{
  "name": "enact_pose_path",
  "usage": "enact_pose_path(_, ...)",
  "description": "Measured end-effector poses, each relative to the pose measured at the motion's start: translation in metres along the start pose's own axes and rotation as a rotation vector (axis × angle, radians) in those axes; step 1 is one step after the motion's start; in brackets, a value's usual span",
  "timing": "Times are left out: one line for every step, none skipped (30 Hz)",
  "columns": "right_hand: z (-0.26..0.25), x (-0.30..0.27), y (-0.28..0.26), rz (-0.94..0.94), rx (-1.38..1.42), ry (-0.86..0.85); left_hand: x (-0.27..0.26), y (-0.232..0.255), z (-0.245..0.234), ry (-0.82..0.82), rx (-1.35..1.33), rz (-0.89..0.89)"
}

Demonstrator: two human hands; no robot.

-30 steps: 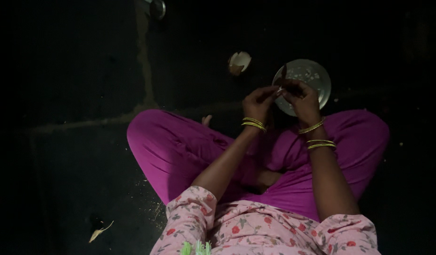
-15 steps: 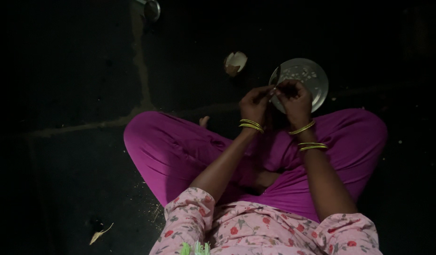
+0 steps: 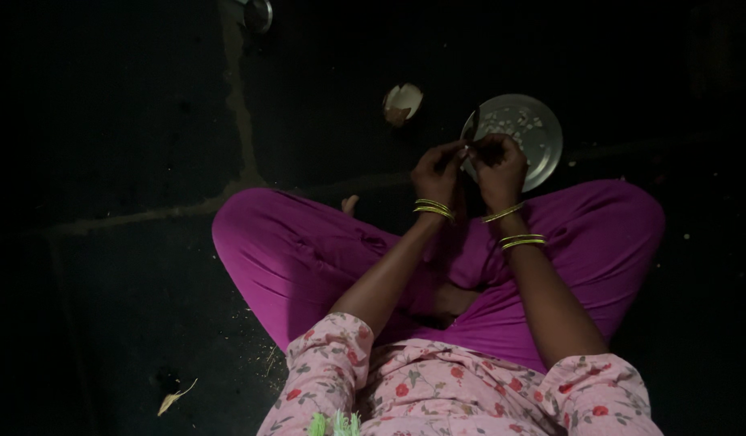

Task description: The person sits on the floor and uses a knife to scrape coconut meat from a broken coconut shell. The person holds the shell in one hand and uses the knife in the other to remove the white meat, placing the pieces onto a metal plate.

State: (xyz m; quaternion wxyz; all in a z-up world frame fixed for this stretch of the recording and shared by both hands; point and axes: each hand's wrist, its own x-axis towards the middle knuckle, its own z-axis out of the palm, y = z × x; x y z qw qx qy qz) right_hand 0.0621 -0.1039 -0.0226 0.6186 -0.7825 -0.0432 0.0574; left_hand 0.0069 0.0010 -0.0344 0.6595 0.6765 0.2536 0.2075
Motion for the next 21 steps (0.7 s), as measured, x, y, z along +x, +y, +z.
enact_pose_path(0.0,0.001,0.002,-0.002,-0.014,0.007,0.001,-0.003,0.001,0.002,-0.001,0.011)
enact_pose_path(0.0,0.003,0.006,0.0,-0.074,0.014,0.001,-0.007,0.002,0.006,0.0,0.02)
enact_pose_path(-0.001,0.006,0.01,0.001,-0.135,0.02,0.001,-0.011,0.003,0.009,0.0,0.03)
enact_pose_path(-0.001,0.007,0.015,0.004,-0.196,0.028,0.0,-0.015,0.004,0.011,-0.007,0.047)
enact_pose_path(-0.001,0.012,0.02,0.105,-0.131,0.033,0.001,-0.018,0.006,0.013,-0.014,0.065)
enact_pose_path(0.0,0.018,0.025,0.205,-0.065,0.041,0.001,-0.02,0.007,0.012,-0.022,0.083)
enact_pose_path(-0.001,0.021,0.029,0.305,0.001,0.05,-0.001,-0.021,0.005,-0.006,-0.043,0.036)
enact_pose_path(-0.003,0.024,0.031,0.333,0.085,0.024,-0.002,-0.02,0.003,-0.022,-0.064,-0.003)
enact_pose_path(-0.006,0.026,0.032,0.36,0.169,-0.002,-0.001,-0.018,0.002,-0.039,-0.086,-0.042)
enact_pose_path(-0.009,0.026,0.031,0.392,0.248,-0.032,-0.002,-0.016,0.002,-0.038,-0.096,-0.059)
enact_pose_path(-0.012,0.024,0.029,0.444,0.371,-0.077,-0.002,-0.014,0.002,-0.037,-0.106,-0.076)
enact_pose_path(-0.019,0.02,0.026,0.495,0.494,-0.12,-0.003,-0.012,0.003,-0.038,-0.116,-0.093)
enact_pose_path(-0.024,0.016,0.02,0.546,0.617,-0.164,-0.005,-0.011,0.004,-0.043,-0.156,-0.119)
enact_pose_path(-0.027,0.013,0.014,0.535,0.614,-0.218,-0.008,-0.011,0.005,-0.047,-0.197,-0.146)
enact_pose_path(-0.03,0.009,0.007,0.523,0.611,-0.273,-0.011,-0.012,0.005,-0.051,-0.239,-0.173)
enact_pose_path(-0.031,0.007,-0.002,0.508,0.609,-0.328,-0.013,-0.012,0.007,-0.053,-0.272,-0.167)
enact_pose_path(-0.033,0.005,-0.011,0.516,0.56,-0.344,-0.015,-0.013,0.009,-0.055,-0.305,-0.16)
enact_pose_path(-0.034,0.003,-0.02,0.524,0.511,-0.361,-0.017,-0.012,0.009,-0.055,-0.337,-0.153)
enact_pose_path(-0.034,0.001,-0.029,0.531,0.462,-0.378,-0.018,-0.011,0.008,-0.062,-0.329,-0.15)
enact_pose_path(-0.034,0.0,-0.036,0.529,0.402,-0.392,-0.02,-0.008,0.006,-0.07,-0.32,-0.148)
enact_pose_path(-0.035,-0.001,-0.042,0.527,0.341,-0.405,-0.021,-0.003,0.004,-0.079,-0.312,-0.146)
